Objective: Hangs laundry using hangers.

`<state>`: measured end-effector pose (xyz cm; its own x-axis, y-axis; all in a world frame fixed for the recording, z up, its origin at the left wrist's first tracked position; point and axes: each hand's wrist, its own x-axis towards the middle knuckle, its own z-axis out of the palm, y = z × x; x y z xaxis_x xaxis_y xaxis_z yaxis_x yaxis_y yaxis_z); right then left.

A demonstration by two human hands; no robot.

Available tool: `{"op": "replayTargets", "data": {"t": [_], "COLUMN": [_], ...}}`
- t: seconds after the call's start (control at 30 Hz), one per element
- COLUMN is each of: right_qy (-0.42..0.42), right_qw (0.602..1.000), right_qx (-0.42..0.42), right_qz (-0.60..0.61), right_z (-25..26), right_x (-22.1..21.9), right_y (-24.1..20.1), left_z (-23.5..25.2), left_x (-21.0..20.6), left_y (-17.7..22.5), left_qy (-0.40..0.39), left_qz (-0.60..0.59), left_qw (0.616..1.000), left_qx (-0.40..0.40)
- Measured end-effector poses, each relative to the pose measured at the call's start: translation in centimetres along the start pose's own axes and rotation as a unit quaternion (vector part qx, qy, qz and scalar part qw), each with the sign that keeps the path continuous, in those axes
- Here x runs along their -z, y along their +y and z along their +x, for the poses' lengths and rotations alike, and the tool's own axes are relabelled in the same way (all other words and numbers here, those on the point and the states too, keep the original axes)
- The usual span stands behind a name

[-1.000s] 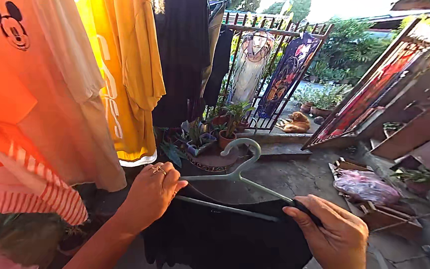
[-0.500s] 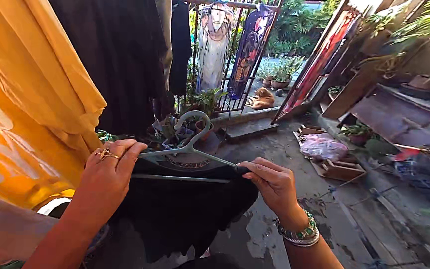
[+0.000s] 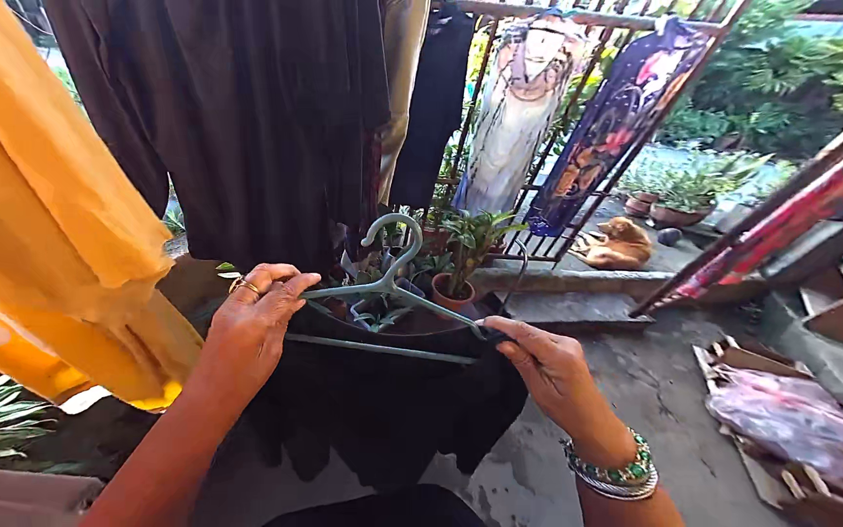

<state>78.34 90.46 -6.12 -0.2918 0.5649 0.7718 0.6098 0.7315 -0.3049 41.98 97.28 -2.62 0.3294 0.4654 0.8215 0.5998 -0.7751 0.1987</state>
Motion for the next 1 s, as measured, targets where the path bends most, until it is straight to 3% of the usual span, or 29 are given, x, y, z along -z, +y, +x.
{"op": "replayTargets", "data": {"t": [0.13,0.23,0.33,0.53,0.7,0.87,1.0], "right_qy": [0.083,0.122,0.141,0.149,0.184,0.216,0.206], "right_qw": [0.996,0.989,0.983,0.977,0.959,0.942,0.945], "right_qx": [-0.023,-0.042,-0.065,-0.101,-0.136,-0.167,-0.160], "right_qz": [0.025,0.078,0.098,0.112,0.168,0.196,0.196], "right_z": [2.4,4.0,5.6,7.7,8.7,9.2,9.8], "right_x": [0.3,0.6,1.1,1.2,0.2,-0.7,-1.0], "right_y": [3.0,4.8,6.1,7.6,7.2,6.4,5.7], "left_z": [2.6,3.4,3.1,4.7,7.4,6.7,6.7], "left_x": [-1.5,-1.2,-1.4,-3.2,-2.1,-0.8,-0.2], "left_y": [-1.9,-3.9,-6.5,-7.6,-8.8,-10.9,-11.0], "left_qy": [0.019,-0.012,-0.051,0.035,0.001,-0.023,0.005], "left_qz": [-0.003,-0.026,-0.077,-0.063,-0.154,-0.283,-0.247], "left_qw": [1.000,1.000,0.995,0.997,0.988,0.957,0.966], "left_qx": [-0.006,0.005,0.034,-0.029,-0.033,0.053,0.071]}}
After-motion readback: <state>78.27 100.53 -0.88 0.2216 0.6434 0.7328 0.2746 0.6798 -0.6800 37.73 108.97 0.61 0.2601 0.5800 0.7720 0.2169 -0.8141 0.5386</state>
